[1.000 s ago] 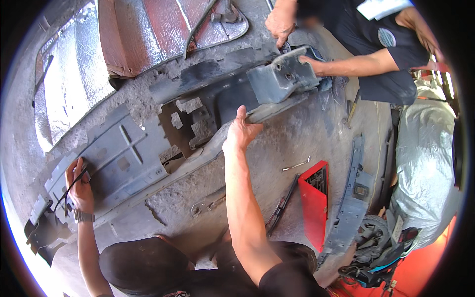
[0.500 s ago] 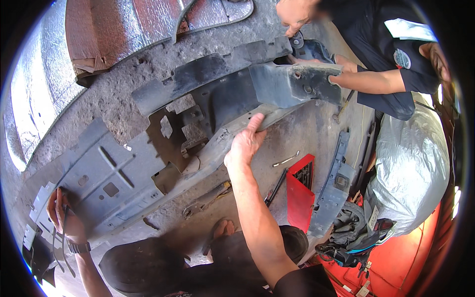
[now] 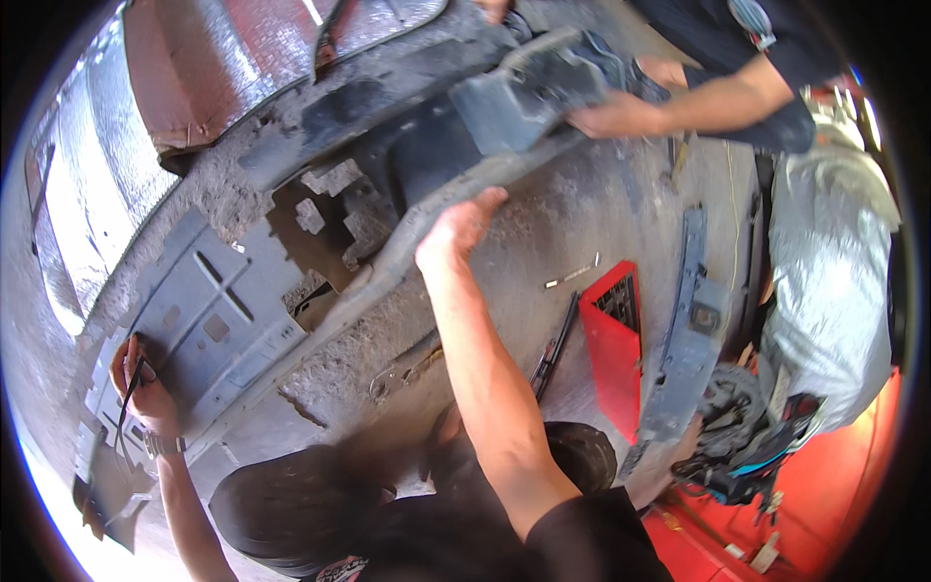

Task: The person works on a large car part, likely a bumper or underbody panel, lying on the floor. They use a hammer and other tools to adjust and remove components from the part. Another person assists by holding the part and handing over tools.

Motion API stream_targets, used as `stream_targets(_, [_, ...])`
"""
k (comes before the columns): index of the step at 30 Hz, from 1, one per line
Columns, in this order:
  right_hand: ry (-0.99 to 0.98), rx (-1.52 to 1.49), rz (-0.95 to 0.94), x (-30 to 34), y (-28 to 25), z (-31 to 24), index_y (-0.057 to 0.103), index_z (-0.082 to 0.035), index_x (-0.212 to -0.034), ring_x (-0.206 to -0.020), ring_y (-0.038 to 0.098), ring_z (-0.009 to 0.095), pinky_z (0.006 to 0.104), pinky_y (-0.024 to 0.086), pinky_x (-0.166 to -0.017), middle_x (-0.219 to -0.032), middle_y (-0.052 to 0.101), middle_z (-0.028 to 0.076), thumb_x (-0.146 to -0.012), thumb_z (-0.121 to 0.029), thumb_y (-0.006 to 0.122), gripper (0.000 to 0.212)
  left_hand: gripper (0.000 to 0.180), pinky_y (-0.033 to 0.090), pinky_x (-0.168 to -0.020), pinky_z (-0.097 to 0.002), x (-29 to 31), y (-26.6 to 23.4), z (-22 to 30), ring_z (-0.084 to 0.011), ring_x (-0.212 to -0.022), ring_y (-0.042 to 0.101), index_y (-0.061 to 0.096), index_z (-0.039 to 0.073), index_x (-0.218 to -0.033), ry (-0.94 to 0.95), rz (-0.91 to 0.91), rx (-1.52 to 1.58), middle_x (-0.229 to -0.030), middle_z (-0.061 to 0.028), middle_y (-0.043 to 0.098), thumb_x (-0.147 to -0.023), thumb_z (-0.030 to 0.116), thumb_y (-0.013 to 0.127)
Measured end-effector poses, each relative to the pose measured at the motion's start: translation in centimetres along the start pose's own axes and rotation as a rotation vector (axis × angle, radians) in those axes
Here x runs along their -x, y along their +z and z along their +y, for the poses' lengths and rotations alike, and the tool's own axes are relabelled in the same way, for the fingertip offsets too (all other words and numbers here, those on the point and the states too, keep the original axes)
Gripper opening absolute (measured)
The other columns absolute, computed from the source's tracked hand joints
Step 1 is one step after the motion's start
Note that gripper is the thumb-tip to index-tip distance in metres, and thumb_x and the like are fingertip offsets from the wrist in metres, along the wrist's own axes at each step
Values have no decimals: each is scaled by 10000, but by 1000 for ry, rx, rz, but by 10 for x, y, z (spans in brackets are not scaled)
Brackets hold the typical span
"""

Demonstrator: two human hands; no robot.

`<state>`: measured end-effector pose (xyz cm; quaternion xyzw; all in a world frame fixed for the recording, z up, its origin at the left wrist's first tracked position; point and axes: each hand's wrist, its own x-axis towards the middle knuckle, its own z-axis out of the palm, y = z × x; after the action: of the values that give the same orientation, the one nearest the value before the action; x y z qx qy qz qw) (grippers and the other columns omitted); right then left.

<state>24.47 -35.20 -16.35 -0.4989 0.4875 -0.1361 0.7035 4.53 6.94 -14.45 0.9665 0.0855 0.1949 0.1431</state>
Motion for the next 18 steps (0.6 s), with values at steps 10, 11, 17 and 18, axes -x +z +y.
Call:
stream_targets(10, [-17,-79,132,19,-51,90,674,75,-1007,-905,659,355,410,500,-811,-998,688,255,-1011,-263,458,400,303,511,-725,-331,-12,-16,-17,-207,-826,607,678,8,-1114,270,-89,-75,-1071,-106,616,-871,-124,553])
stream_targets(11, [10,-50,141,21,-57,99,676,72,-1007,-901,658,360,408,500,-808,-995,689,252,-1000,-251,473,381,277,514,-745,-331,-16,-22,-20,-218,-840,616,668,-11,-1079,63,-263,-63,-1065,-113,616,-856,-126,551])
stream_targets(17, [-80,-79,223,18,-50,92,694,43,-993,-908,660,301,384,492,-823,-955,703,205,-957,-240,528,330,178,513,-822,-403,-29,-40,25,-341,-915,639,657,-89,-1044,130,-366,-274,-1017,-210,664,-891,-1,633])
stream_targets(18, [-78,-94,177,16,-50,80,694,44,-1008,-925,662,318,391,492,-837,-968,702,215,-954,-240,533,331,176,511,-809,-404,-23,-48,38,-341,-889,638,656,-93,-1034,67,-346,-262,-1006,-213,664,-890,7,643])
